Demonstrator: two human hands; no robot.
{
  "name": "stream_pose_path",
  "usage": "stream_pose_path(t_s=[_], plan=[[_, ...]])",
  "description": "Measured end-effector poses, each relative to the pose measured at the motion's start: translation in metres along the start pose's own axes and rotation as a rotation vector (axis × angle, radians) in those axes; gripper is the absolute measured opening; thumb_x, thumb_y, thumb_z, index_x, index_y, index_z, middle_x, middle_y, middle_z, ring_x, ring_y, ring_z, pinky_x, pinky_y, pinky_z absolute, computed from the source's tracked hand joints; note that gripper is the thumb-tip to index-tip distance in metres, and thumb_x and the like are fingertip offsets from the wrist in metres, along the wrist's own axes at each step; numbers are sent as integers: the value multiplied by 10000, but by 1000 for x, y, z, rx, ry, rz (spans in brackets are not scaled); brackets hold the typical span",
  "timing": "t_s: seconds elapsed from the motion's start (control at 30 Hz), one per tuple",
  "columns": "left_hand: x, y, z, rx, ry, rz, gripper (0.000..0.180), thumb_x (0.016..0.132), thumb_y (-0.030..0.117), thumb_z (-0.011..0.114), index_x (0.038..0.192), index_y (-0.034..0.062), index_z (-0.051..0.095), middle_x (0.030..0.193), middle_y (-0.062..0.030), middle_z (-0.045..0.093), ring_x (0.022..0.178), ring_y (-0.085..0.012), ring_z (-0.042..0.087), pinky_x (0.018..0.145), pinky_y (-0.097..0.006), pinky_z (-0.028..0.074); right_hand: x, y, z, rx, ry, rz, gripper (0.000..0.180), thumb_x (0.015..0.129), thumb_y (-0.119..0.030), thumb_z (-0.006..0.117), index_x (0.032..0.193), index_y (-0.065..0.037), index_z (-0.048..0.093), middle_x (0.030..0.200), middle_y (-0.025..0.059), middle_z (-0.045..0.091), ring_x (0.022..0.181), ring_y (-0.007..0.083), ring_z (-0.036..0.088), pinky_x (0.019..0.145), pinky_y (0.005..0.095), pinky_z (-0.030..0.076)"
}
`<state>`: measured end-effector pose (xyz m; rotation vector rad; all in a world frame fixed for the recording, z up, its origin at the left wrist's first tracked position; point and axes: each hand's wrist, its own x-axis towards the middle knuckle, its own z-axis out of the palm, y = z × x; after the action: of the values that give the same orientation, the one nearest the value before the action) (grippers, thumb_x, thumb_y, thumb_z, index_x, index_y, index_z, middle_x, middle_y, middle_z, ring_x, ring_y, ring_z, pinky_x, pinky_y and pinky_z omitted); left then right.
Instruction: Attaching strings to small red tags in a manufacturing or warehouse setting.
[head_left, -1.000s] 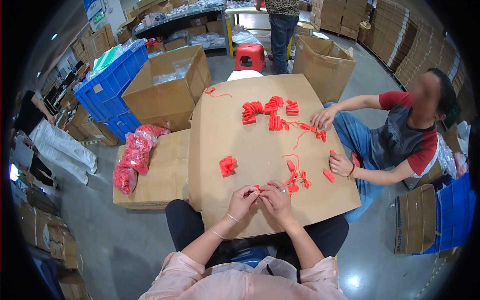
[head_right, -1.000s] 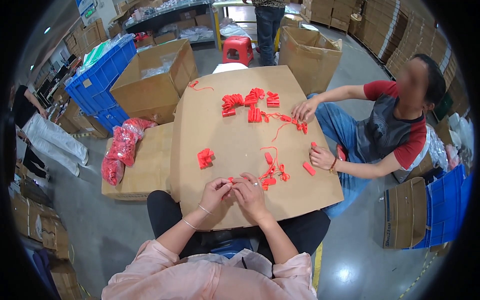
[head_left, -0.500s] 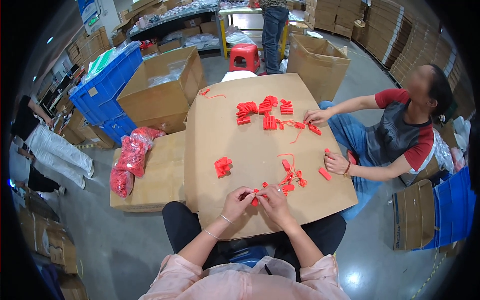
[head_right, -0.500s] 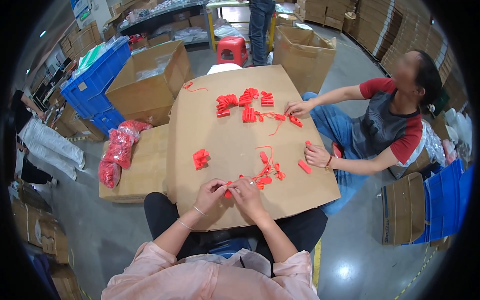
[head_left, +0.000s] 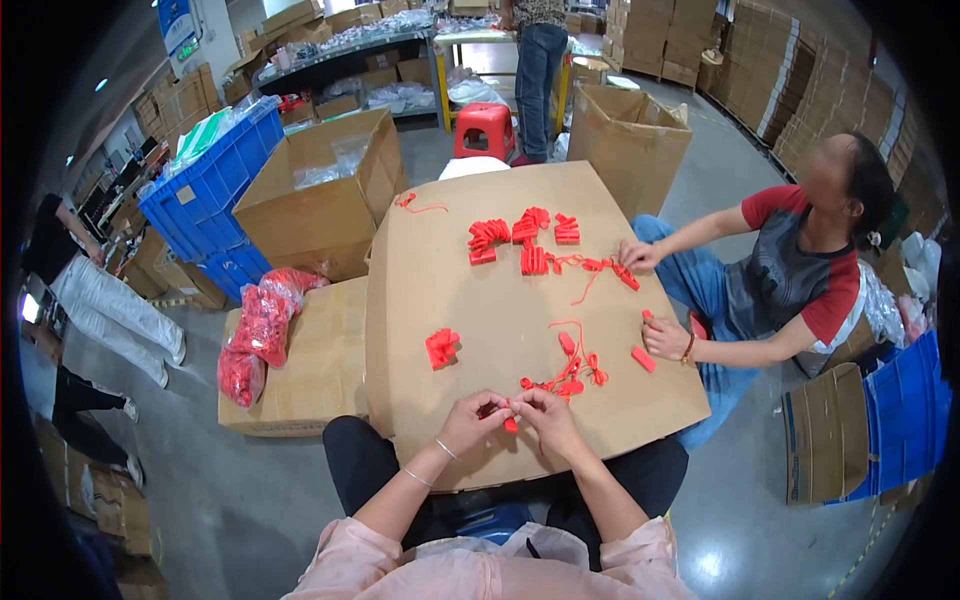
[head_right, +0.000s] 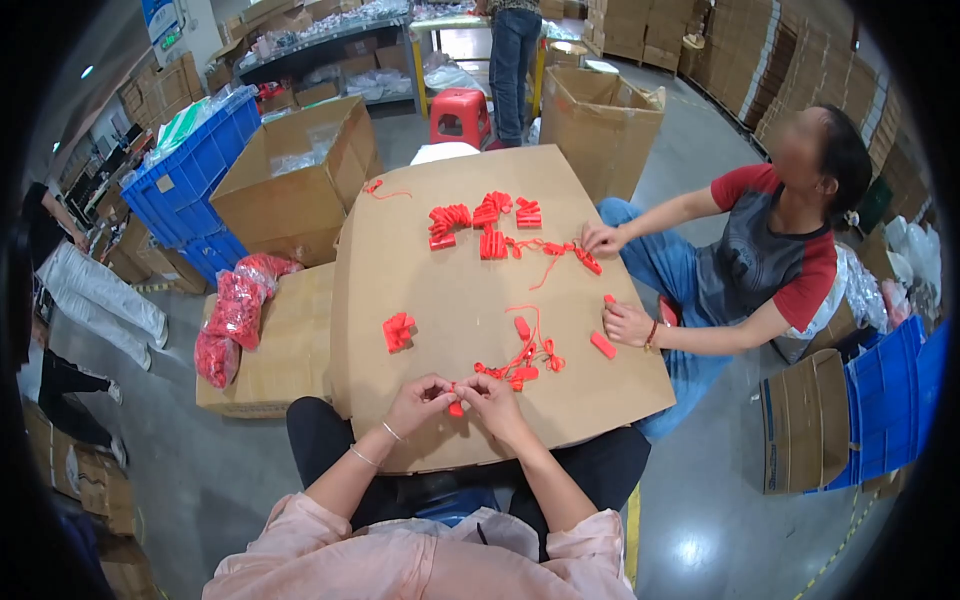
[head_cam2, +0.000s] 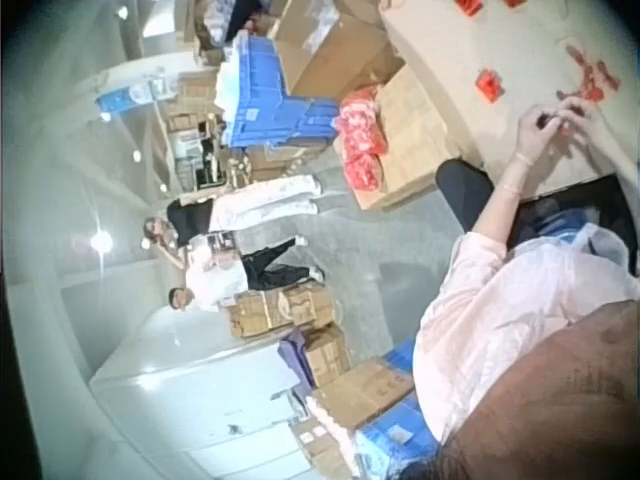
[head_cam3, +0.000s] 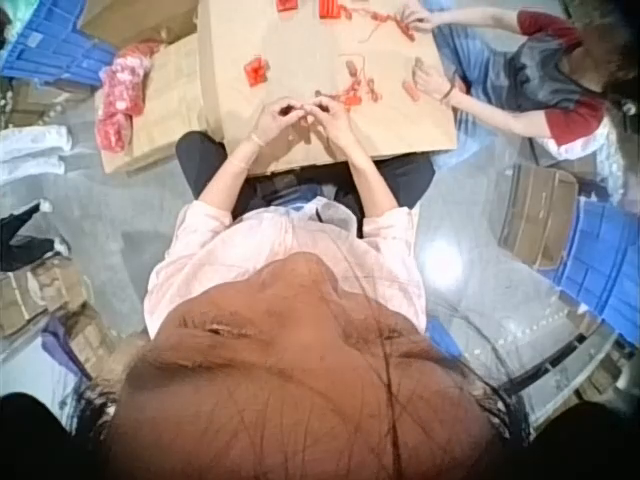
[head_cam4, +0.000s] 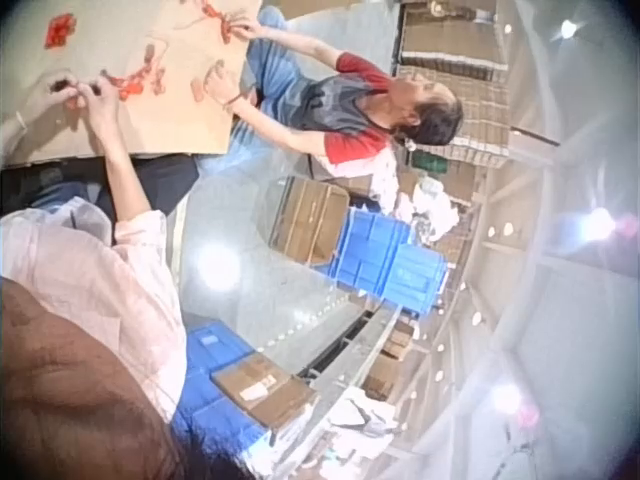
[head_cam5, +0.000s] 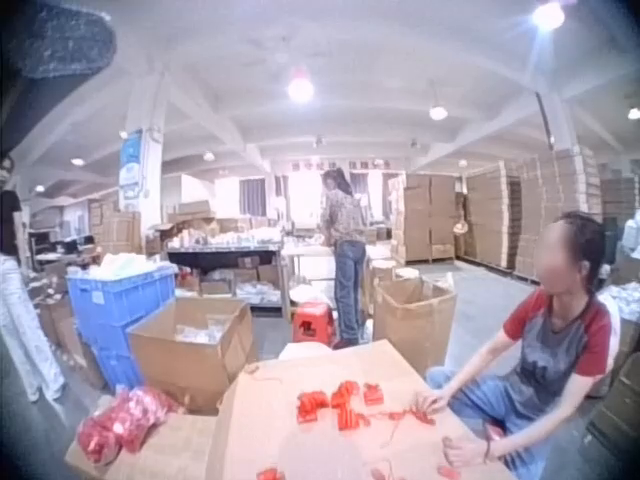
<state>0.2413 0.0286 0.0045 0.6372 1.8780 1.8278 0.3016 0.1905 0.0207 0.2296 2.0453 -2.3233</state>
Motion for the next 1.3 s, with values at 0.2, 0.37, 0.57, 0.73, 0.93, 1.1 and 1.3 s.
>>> stream_pose_path(t_s=[0.2,0.37,0.57,0.73,0.93,1.1,1.3], plan=[[-3,5,-1,-117,-29,-125,77,815,108,592,852,40,597,673,33,552,557,-9,464,485,-166,378,-4,10,4,58,14,-96,106,855,-62,544,923,-3,600,861,18,602,772,67,546,697,197,436],[-1,-2,1,-135,-47,-107,67,819,103,579,845,43,591,659,26,558,513,-21,467,442,-174,369,4,41,2,-55,65,-265,63,822,-55,570,860,-9,589,833,26,591,750,93,549,672,237,445],[-5,0,7,-177,152,-53,84,820,95,575,868,27,584,694,9,580,563,-21,482,487,-163,381,-1,36,15,-278,130,-283,57,853,-48,540,890,-16,572,853,14,586,765,72,541,697,220,449],[-9,8,3,-179,50,-107,87,823,86,568,880,24,587,694,10,576,568,-21,483,493,-160,378,-4,21,15,-117,141,-224,105,838,-83,563,897,1,584,836,60,626,755,102,600,654,235,480],[-6,14,-1,-108,6,-249,186,875,205,527,841,37,597,637,20,547,495,-25,457,438,-168,355,-2,21,13,-188,135,-195,62,857,-70,544,882,-18,566,743,-6,572,703,44,522,626,191,420],[-5,18,-1,-293,-52,-338,273,879,300,528,738,71,573,551,27,497,447,-36,431,407,-166,320,1,14,17,-178,133,-192,55,875,-81,522,875,-28,539,705,-14,546,640,32,500,565,172,405],[-6,15,3,-281,-174,-422,185,856,218,568,770,56,588,580,12,519,439,-26,423,390,-174,312,2,24,15,56,85,-66,76,894,-91,494,927,-28,520,742,7,566,639,50,524,555,182,421]])
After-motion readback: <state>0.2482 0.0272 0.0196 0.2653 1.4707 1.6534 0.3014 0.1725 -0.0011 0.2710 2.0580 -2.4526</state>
